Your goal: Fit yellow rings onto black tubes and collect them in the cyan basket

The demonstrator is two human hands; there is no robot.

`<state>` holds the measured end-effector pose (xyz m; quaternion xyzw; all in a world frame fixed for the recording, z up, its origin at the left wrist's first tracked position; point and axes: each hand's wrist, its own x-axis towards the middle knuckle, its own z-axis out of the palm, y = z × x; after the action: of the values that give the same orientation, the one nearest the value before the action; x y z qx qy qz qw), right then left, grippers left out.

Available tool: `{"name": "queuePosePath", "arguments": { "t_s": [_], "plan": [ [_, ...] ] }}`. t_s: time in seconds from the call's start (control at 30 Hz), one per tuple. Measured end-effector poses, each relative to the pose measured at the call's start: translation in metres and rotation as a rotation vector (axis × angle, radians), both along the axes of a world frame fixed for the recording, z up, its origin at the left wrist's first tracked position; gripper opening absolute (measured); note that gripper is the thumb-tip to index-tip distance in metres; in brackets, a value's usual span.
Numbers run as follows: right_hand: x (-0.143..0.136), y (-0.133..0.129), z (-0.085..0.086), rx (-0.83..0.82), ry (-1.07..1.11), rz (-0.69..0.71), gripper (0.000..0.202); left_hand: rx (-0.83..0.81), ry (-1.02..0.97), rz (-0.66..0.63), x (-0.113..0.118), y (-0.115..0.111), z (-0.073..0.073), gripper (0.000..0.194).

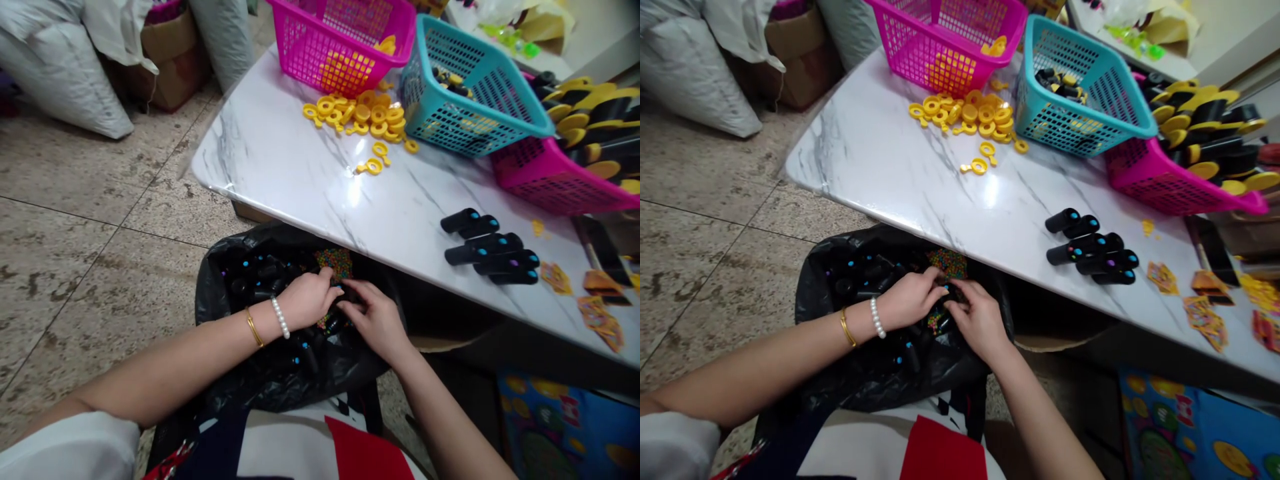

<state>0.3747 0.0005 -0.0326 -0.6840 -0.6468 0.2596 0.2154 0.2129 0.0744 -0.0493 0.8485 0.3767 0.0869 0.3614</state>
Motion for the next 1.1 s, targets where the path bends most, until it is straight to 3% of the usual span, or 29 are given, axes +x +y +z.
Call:
{"name": "queuePosePath", "arguments": {
  "t_s": [0.1,0.2,0.3,0.4,0.5,0.6,0.73,0.8,0.93,1.03,1.1],
  "plan": [
    [0.003,0.01,-0.003,-0.12,-0.319,-0.141,0.033,0.247,0.112,-0.143,0.0,-0.007,-0.007,0.023],
    [0.0,0.027,-0.008,-0.327,-0.551,-0.129,0.03,0.319,0.196,-0.366,0.001,-0.012,-0.015,0.017],
    [-0.005,0.05,-0.017,-0.44,-0.561,-0.135,0.026,0.313,0.247,-0.463,0.004,-0.014,-0.018,0.017],
    [-0.007,0.07,-0.026,-0.397,-0.514,-0.179,0.03,0.344,0.245,-0.474,0.006,-0.013,-0.017,0.013],
    [-0.007,0.071,-0.03,-0.311,-0.471,-0.234,0.035,0.377,0.241,-0.445,0.006,-0.013,-0.016,0.013],
    [-0.004,0.051,-0.031,-0.175,-0.252,-0.333,0.04,0.375,0.245,-0.425,0.003,-0.013,-0.016,0.019],
    [0.002,0.017,-0.033,0.173,0.424,-0.434,0.039,0.366,0.233,-0.417,0.003,-0.012,-0.014,0.02],
    [0.003,0.006,-0.032,0.261,0.498,-0.427,0.034,0.354,0.234,-0.42,0.004,-0.012,-0.013,0.02],
    [0.002,-0.007,-0.013,0.282,0.303,-0.389,0.028,0.331,0.243,-0.446,0.008,-0.01,-0.012,0.024],
    [0.009,-0.025,0.017,0.34,0.215,-0.393,0.029,0.315,0.248,-0.482,0.009,-0.008,-0.01,0.016],
    [0.024,-0.042,0.039,0.43,0.13,-0.479,0.032,0.294,0.247,-0.474,0.009,-0.007,-0.008,0.015]
  ]
}}
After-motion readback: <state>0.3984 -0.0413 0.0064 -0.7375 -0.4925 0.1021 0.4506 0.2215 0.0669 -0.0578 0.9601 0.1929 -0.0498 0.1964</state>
